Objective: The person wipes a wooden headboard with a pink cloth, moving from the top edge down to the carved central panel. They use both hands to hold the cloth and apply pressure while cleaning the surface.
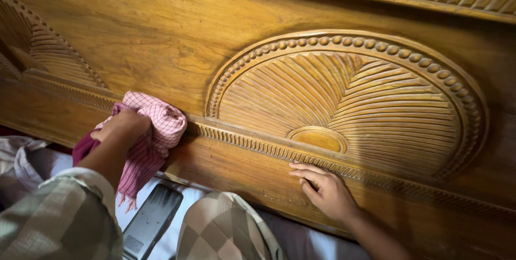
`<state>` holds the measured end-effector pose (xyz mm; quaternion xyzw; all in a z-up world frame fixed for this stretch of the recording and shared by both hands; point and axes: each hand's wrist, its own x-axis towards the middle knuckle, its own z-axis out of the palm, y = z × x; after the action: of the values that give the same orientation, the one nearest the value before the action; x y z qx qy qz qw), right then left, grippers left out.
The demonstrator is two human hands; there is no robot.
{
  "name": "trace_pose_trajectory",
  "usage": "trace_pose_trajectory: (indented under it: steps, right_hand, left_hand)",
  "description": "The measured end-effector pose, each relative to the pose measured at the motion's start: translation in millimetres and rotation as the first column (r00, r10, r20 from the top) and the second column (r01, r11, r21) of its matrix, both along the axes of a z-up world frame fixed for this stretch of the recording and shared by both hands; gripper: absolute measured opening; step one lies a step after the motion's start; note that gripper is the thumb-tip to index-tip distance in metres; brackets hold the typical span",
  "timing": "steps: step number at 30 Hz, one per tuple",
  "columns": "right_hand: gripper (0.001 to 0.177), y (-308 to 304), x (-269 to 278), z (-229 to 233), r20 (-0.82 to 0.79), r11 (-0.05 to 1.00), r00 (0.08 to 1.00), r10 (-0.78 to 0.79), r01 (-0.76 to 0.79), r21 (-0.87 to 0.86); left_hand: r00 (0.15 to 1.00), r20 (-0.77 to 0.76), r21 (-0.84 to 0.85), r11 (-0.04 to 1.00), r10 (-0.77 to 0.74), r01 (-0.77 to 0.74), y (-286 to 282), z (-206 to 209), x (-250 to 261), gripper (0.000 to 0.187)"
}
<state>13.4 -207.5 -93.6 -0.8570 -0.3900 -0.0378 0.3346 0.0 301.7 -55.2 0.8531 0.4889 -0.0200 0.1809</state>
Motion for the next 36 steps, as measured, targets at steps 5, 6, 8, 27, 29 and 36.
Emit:
trace_pose_trajectory:
  steps: [5,6,8,27,29,36]
  right_hand:
    - [0.026,-8,9,-6,0.043,0.993,0.994,0.096,-0.099,0.066]
    - [0.027,-8,10,-6,0.039,0.995,0.996,0.085,-0.087,0.053]
    - [0.028,-9,8,-5,0.031,0.997,0.997,0.066,-0.067,0.028]
    - [0.039,-16,3,3,-0.023,0.989,0.997,0.074,-0.076,-0.13]
    - [0.04,-18,6,-1,-0.028,0.988,0.995,0.097,-0.1,-0.115]
    - [0.044,-20,12,-6,-0.068,0.977,0.997,0.027,-0.041,-0.209]
  left_hand:
    - [0.998,0.051,0.123,0.992,-0.033,0.027,-18,-6,-10,0.059]
    - [0.999,0.03,0.13,0.991,-0.024,0.02,-25,-2,-17,0.055]
    - [0.997,0.006,0.092,0.993,-0.073,0.072,-44,6,-22,0.053]
    - [0.297,0.941,0.207,0.969,-0.16,-0.135,-182,126,-66,0.045]
    - [0.065,0.958,0.286,0.945,-0.28,-0.156,-190,173,-57,0.038]
    - [-0.363,0.855,0.363,0.927,-0.371,-0.092,-234,278,-41,0.042]
